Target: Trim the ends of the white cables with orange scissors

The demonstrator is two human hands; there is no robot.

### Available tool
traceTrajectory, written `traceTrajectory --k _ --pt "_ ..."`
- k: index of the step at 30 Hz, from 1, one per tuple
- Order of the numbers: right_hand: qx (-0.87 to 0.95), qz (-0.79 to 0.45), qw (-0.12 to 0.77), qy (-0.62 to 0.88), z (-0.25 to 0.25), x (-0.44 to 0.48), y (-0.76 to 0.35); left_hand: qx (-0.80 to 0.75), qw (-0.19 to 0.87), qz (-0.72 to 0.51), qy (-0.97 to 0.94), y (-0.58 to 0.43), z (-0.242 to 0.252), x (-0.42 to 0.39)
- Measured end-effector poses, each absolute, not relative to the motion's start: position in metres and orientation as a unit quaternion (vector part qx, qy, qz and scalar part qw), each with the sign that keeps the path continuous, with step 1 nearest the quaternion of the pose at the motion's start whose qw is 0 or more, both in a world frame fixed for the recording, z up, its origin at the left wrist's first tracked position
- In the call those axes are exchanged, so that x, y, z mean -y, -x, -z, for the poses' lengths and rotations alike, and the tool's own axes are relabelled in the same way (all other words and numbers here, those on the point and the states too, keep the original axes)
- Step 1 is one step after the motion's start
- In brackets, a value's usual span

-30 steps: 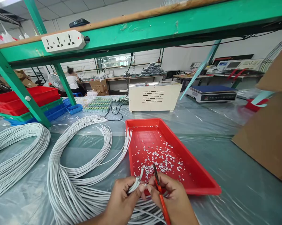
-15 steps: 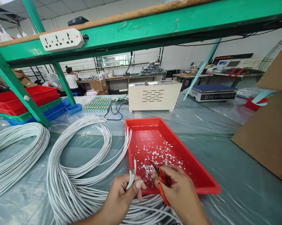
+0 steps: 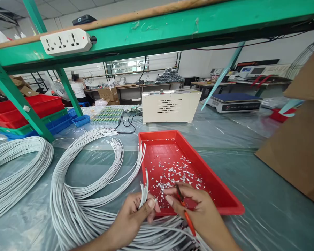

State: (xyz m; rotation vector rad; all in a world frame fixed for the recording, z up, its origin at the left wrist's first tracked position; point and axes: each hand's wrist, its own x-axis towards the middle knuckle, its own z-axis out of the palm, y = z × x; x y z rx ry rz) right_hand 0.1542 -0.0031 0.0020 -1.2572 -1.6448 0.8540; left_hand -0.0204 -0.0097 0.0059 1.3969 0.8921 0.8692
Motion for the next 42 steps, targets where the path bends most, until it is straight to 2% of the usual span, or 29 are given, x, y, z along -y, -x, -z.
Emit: traceTrajectory --k 14,22,28,33,42 --pt "0.682 -0.291 0.481 0.468 -0.002 0.014 -0.134 -0.371 0.609 -0.372 -0.594 0.018 -0.002 0.013" --pt "0.739 -0.169 0.434 0.487 0.006 0.016 -0.134 -0.371 0.61 -0.368 -0.596 0.018 0.004 0.011" --pt "0.759 -0.095 0.446 0.464 0.008 0.018 -0.132 -0.378 0.601 -0.391 -0.586 0.013 0.006 0.014" --pt "0.784 -0.095 0.435 0.432 0.011 0.023 -0.129 -0.423 0.56 -0.428 -0.57 0.011 0.001 0.014" --pt "0.734 -0.11 0.471 0.476 0.004 0.015 -0.141 -0.391 0.592 -0.388 -0.588 0.018 -0.003 0.01"
